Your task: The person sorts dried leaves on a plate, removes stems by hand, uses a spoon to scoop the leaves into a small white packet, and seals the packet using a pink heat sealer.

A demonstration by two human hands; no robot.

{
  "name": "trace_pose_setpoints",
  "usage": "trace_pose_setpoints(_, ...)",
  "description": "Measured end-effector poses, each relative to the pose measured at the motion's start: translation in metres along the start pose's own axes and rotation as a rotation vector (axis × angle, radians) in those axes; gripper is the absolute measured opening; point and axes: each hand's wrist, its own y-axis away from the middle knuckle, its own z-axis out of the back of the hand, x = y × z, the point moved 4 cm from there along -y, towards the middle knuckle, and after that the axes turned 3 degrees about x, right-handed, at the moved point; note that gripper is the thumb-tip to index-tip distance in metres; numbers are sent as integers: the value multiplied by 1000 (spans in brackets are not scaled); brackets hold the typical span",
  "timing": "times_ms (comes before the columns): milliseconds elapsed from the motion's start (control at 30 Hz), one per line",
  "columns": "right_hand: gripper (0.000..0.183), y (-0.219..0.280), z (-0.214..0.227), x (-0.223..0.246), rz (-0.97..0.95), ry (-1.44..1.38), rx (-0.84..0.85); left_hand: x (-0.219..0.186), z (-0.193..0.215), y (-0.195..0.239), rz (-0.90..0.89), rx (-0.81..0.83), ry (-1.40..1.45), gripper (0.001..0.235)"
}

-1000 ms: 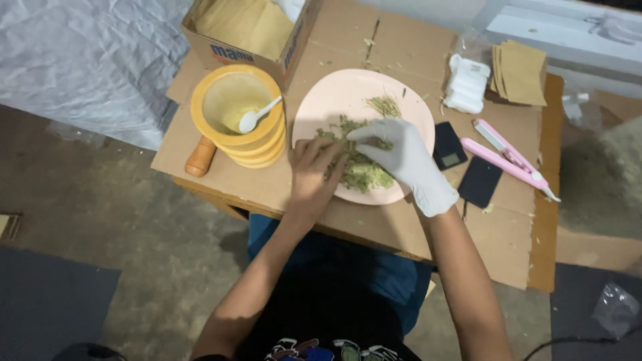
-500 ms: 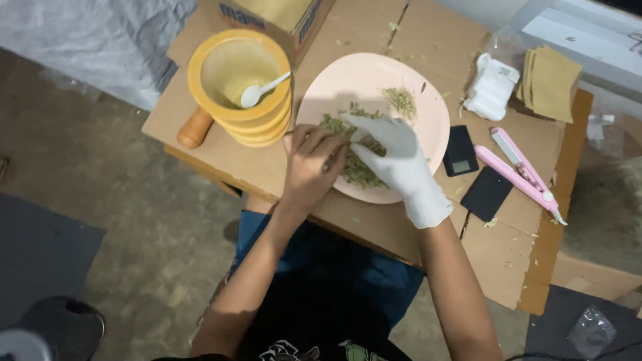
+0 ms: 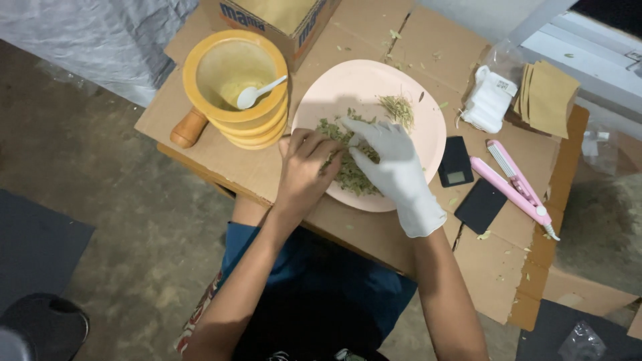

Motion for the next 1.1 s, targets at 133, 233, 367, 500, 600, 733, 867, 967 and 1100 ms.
trace_pose_setpoints(133,49,2,4,3,-4,12,36,-3,0,0,-37,9,13,13)
trace_pose_setpoints(233,34,4,-1,-5,35,159,33,0,-6,2,-65,-22,-17,16)
trace_pose_setpoints(367,19,6,-1,-7,61,202,21,0,-8,1,-89,-29,8,17)
trace_pose_setpoints(500,12,8,-7,-9,100,293,-1,4,-9,5,-111,0,-2,18)
trace_pose_setpoints(600,13,7,-9,-4,116,338,12,6,-11,7,-109,13,2,17)
trace_pose_setpoints(733,13,2,-5,2,28,361,115,5,-9,3,-78,37,12,17)
trace_pose_setpoints(867,16,5,-9,3,24,297,101,-1,0,5,-71,38,37,15)
trace_pose_setpoints(967,17,5,-12,0,76,337,67,1,-1,4,-77,8,54,13)
trace_pose_setpoints(1100,11,3,-11,1,69,262,12,4,4,1,-24,57,149,15)
